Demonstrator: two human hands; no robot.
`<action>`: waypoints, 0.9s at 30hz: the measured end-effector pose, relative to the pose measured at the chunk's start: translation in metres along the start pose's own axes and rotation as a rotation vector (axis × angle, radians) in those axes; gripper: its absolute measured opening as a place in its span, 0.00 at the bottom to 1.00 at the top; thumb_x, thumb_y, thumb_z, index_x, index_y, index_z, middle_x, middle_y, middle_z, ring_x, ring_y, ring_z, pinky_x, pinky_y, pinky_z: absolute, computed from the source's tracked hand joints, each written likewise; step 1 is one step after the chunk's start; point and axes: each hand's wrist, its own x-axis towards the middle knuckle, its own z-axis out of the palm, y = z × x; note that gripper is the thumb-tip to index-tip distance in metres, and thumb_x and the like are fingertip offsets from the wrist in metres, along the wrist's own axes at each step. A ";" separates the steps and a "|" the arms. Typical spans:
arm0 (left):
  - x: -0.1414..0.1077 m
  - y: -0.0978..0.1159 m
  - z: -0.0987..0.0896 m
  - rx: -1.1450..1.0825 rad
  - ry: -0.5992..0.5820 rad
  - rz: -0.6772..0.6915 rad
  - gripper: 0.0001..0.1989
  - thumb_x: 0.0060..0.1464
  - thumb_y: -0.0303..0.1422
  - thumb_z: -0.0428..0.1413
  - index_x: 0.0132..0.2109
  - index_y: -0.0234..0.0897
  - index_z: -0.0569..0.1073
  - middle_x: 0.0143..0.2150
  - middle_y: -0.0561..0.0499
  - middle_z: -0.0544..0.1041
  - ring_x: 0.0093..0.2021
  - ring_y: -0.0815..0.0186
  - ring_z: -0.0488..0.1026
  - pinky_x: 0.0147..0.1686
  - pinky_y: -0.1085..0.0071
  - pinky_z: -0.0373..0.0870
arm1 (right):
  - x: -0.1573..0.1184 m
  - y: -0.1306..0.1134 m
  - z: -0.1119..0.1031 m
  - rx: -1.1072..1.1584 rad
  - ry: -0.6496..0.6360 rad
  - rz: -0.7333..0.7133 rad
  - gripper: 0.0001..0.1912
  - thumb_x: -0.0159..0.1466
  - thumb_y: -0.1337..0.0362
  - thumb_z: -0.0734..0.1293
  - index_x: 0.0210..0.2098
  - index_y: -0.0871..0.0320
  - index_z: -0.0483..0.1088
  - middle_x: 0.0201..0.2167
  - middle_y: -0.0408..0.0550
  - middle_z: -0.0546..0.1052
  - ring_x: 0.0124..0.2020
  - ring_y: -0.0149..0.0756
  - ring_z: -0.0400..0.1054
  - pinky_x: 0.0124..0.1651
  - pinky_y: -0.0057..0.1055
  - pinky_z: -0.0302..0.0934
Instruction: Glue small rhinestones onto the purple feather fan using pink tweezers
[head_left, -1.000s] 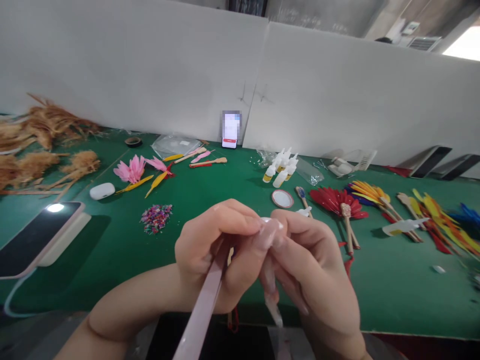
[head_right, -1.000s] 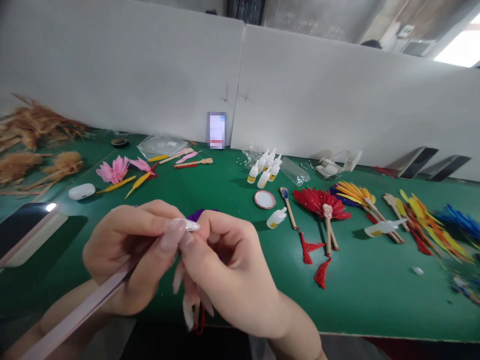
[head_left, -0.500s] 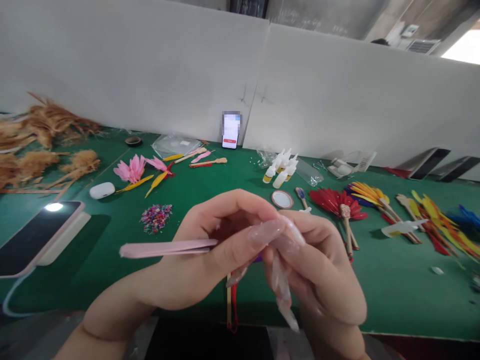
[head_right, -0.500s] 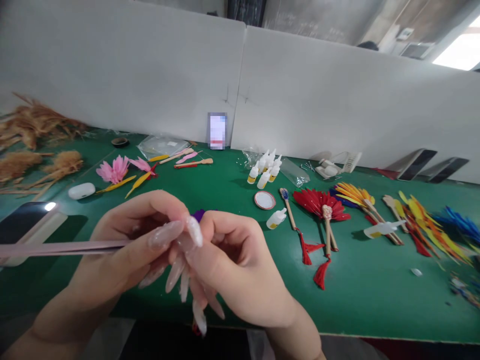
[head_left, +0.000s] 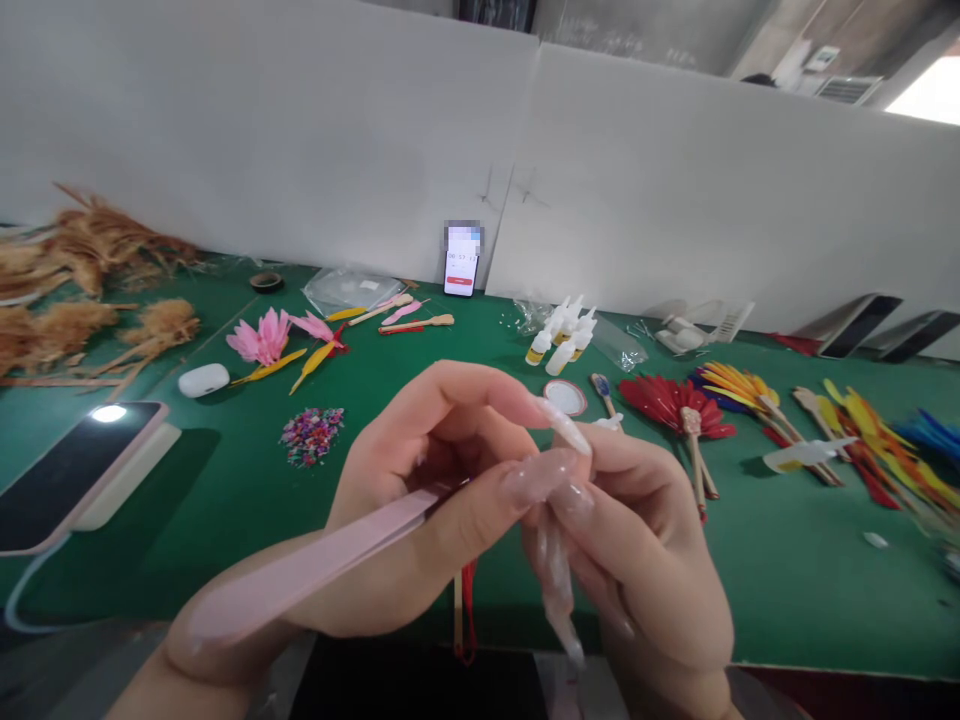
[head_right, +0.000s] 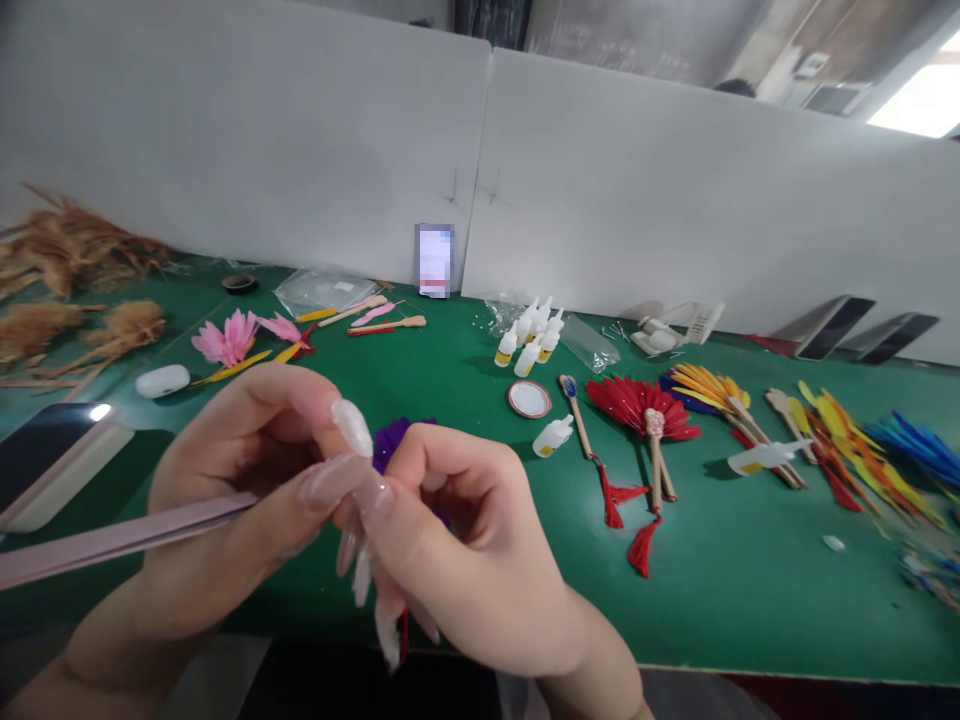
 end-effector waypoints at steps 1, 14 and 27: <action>0.000 0.001 0.000 -0.004 0.008 0.002 0.07 0.62 0.30 0.62 0.44 0.50 0.76 0.29 0.60 0.74 0.25 0.78 0.72 0.25 0.87 0.71 | 0.001 -0.001 0.000 -0.012 -0.004 -0.002 0.14 0.70 0.59 0.68 0.30 0.57 0.68 0.19 0.38 0.74 0.14 0.21 0.63 0.16 0.16 0.57; 0.002 0.002 0.008 -0.042 0.070 0.076 0.20 0.46 0.23 0.72 0.41 0.45 0.73 0.28 0.62 0.75 0.22 0.77 0.74 0.20 0.85 0.73 | 0.009 -0.007 0.003 -0.171 -0.057 -0.016 0.16 0.65 0.62 0.73 0.26 0.57 0.65 0.21 0.39 0.69 0.17 0.23 0.58 0.16 0.18 0.51; 0.003 -0.003 0.006 -0.043 0.055 0.081 0.08 0.63 0.29 0.60 0.46 0.46 0.71 0.29 0.61 0.74 0.24 0.78 0.75 0.22 0.89 0.72 | 0.007 -0.002 0.016 -0.145 0.055 -0.010 0.18 0.70 0.54 0.68 0.27 0.55 0.63 0.17 0.38 0.68 0.11 0.20 0.50 0.12 0.21 0.45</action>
